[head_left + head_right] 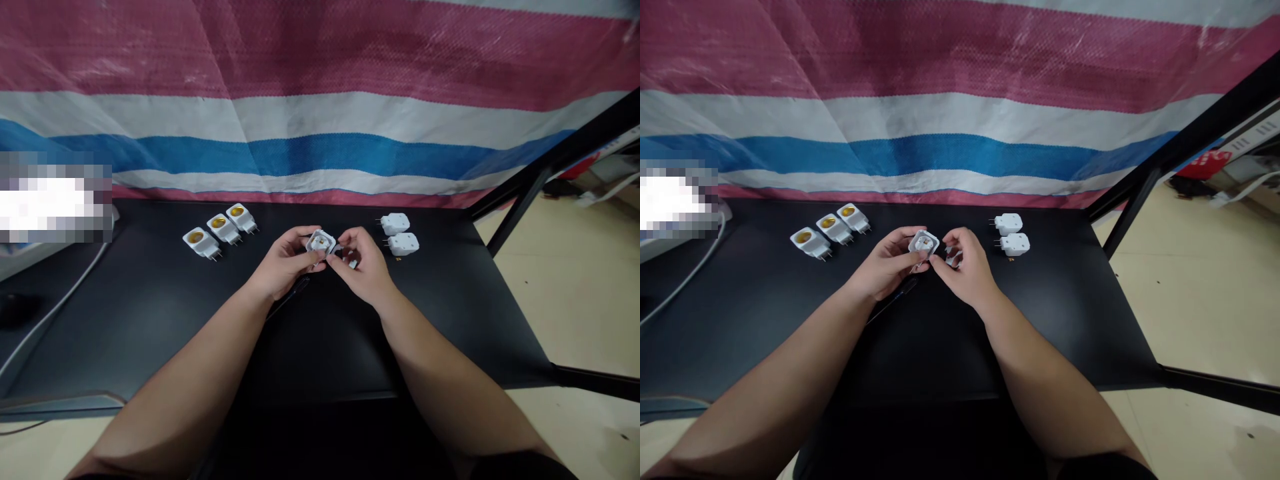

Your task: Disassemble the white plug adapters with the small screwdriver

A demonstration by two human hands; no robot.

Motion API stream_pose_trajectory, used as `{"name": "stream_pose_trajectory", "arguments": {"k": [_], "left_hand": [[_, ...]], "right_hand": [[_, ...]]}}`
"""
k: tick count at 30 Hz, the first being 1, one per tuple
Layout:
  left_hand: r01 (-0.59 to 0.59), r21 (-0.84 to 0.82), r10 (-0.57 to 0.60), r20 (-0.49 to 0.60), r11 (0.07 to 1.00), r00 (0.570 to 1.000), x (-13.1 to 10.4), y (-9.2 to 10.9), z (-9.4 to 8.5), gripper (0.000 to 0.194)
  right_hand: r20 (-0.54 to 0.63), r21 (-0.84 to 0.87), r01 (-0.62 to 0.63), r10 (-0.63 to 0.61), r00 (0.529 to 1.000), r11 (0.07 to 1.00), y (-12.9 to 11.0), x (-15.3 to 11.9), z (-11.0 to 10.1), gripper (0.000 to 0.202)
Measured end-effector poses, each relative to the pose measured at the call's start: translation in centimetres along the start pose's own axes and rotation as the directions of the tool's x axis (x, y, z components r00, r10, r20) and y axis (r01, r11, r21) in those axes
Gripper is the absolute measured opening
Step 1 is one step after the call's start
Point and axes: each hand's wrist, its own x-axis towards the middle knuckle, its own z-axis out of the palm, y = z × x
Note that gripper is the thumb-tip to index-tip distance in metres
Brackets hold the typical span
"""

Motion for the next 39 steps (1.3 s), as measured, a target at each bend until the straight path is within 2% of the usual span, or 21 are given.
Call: {"name": "stream_pose_trajectory", "arguments": {"k": [3, 5, 10, 14, 20, 24, 29, 39], "left_hand": [[-0.034, 0.053, 0.032, 0.03, 0.998, 0.999, 0.1, -0.5, -0.1, 0.054], [-0.061, 0.095, 0.055, 0.069, 0.994, 0.996, 0.2, -0.8, -0.1, 0.054], [-0.127, 0.201, 0.109, 0.099, 0.971, 0.989, 0.2, -1.1, 0.1, 0.051], [-0.09, 0.2, 0.079, 0.062, 0.976, 0.995, 0.2, -1.0, 0.3, 0.053], [0.0, 0.154, 0.006, -0.041, 0.988, 0.999, 0.2, -0.5, 0.2, 0.061], [0.006, 0.16, 0.001, -0.042, 0.987, 0.999, 0.2, -0.3, 0.3, 0.062], [-0.036, 0.195, 0.036, 0.001, 0.98, 0.999, 0.2, -0.6, 0.2, 0.058], [-0.163, 0.344, 0.15, 0.063, 0.925, 0.987, 0.2, -0.9, 0.0, 0.053]], "right_hand": [[-0.062, -0.18, 0.192, -0.206, 0.977, 0.965, -0.4, -0.1, -0.2, 0.016], [-0.053, -0.262, 0.252, -0.275, 0.96, 0.931, -0.5, -0.1, -0.2, 0.009], [-0.062, -0.341, 0.285, -0.324, 0.944, 0.896, -0.1, -0.1, 0.1, 0.007], [-0.063, -0.358, 0.323, -0.368, 0.928, 0.876, -0.3, -0.1, 0.0, 0.009], [-0.088, -0.239, 0.288, -0.316, 0.945, 0.927, -0.5, -0.1, -0.2, 0.011], [-0.057, -0.217, 0.271, -0.289, 0.956, 0.938, -0.1, 0.0, -0.1, 0.013], [-0.009, -0.227, 0.242, -0.25, 0.968, 0.943, -0.2, 0.0, 0.0, 0.01], [-0.017, -0.166, 0.182, -0.188, 0.982, 0.969, 0.5, 0.0, 0.5, 0.008]]}}
